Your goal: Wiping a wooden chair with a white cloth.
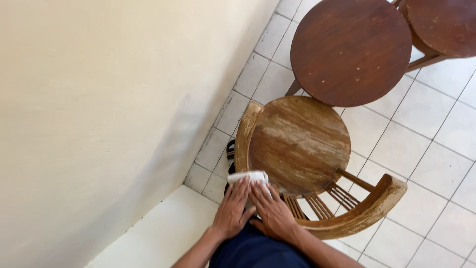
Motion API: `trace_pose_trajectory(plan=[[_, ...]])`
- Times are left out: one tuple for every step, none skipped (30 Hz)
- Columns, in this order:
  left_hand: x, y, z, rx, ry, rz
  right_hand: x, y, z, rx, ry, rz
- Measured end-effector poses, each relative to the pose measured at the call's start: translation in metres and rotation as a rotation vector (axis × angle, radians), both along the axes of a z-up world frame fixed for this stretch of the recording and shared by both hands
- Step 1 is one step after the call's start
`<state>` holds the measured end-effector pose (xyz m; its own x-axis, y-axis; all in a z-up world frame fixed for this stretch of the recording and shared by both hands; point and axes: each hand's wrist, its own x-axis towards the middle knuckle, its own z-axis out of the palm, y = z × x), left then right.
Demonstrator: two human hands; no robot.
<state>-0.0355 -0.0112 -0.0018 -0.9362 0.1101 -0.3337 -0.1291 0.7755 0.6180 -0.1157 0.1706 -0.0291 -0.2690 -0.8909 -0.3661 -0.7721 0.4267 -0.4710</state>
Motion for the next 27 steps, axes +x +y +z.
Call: trace_pose_trajectory(plan=[[-0.014, -0.01, -0.002, 0.007, -0.012, -0.005, -0.01, -0.016, 0.003, 0.007, -0.012, -0.005], [-0.031, -0.019, -0.005, -0.018, 0.035, 0.01, -0.022, -0.031, 0.006, 0.065, 0.042, -0.029], [-0.048, -0.028, -0.009, -0.043, 0.082, 0.025, -0.036, -0.046, 0.008, 0.122, 0.096, -0.052], [-0.071, -0.041, -0.016, -0.039, 0.085, 0.012, -0.056, -0.062, 0.009, 0.127, 0.098, -0.066], [-0.094, -0.052, -0.022, -0.028, 0.085, 0.027, -0.076, -0.078, 0.009, 0.182, 0.11, -0.093], [-0.115, -0.064, -0.028, -0.017, 0.079, 0.042, -0.093, -0.093, 0.011, 0.238, 0.118, -0.122], [-0.13, -0.072, -0.025, -0.013, 0.078, 0.027, -0.1, -0.1, 0.009, 0.243, 0.115, -0.137], [-0.145, -0.08, -0.022, 0.004, 0.09, 0.01, -0.108, -0.107, 0.007, 0.175, 0.21, -0.22], [-0.161, -0.088, -0.019, 0.022, 0.102, -0.006, -0.116, -0.114, 0.005, 0.109, 0.306, -0.305], [-0.156, -0.092, -0.015, 0.023, 0.101, -0.014, -0.111, -0.115, 0.009, 0.111, 0.304, -0.313], [-0.152, -0.097, -0.011, 0.044, 0.087, -0.05, -0.107, -0.117, 0.013, 0.098, 0.243, -0.336], [-0.152, -0.1, -0.009, 0.065, 0.082, -0.086, -0.107, -0.117, 0.016, 0.084, 0.193, -0.359], [-0.137, -0.105, -0.006, 0.068, 0.091, -0.095, -0.091, -0.114, 0.019, 0.086, 0.201, -0.367], [-0.121, -0.106, -0.002, 0.088, 0.058, -0.157, -0.074, -0.108, 0.024, 0.093, 0.134, -0.338], [-0.104, -0.108, 0.001, 0.108, 0.025, -0.219, -0.056, -0.103, 0.027, 0.1, 0.066, -0.309], [-0.093, -0.112, 0.001, 0.115, 0.028, -0.223, -0.046, -0.099, 0.028, 0.108, 0.069, -0.313], [-0.081, -0.115, 0.001, 0.145, -0.003, -0.258, -0.034, -0.095, 0.029, 0.144, 0.016, -0.284], [-0.069, -0.119, 0.001, 0.173, -0.034, -0.294, -0.024, -0.092, 0.03, 0.179, -0.037, -0.257], [-0.074, -0.121, -0.002, 0.178, -0.032, -0.299, -0.027, -0.093, 0.03, 0.184, -0.035, -0.262], [-0.077, -0.125, -0.006, 0.174, -0.052, -0.327, -0.028, -0.095, 0.03, 0.171, -0.07, -0.282], [-0.079, -0.128, -0.009, 0.169, -0.071, -0.355, -0.029, -0.096, 0.031, 0.157, -0.105, -0.301], [-0.101, -0.128, -0.015, 0.174, -0.075, -0.36, -0.045, -0.101, 0.019, 0.161, -0.109, -0.307], [-0.122, -0.128, -0.022, 0.147, -0.026, -0.333, -0.061, -0.106, 0.008, 0.111, 0.008, -0.352], [-0.14, -0.127, -0.029, 0.118, 0.021, -0.303, -0.073, -0.111, -0.003, 0.06, 0.125, -0.394], [-0.161, -0.125, -0.032, 0.12, 0.015, -0.307, -0.091, -0.118, -0.003, 0.063, 0.119, -0.398], [-0.187, -0.123, -0.036, 0.131, 0.052, -0.267, -0.114, -0.126, -0.003, 0.039, 0.168, -0.464], [-0.212, -0.12, -0.039, 0.141, 0.089, -0.226, -0.137, -0.133, -0.003, 0.014, 0.217, -0.53]])
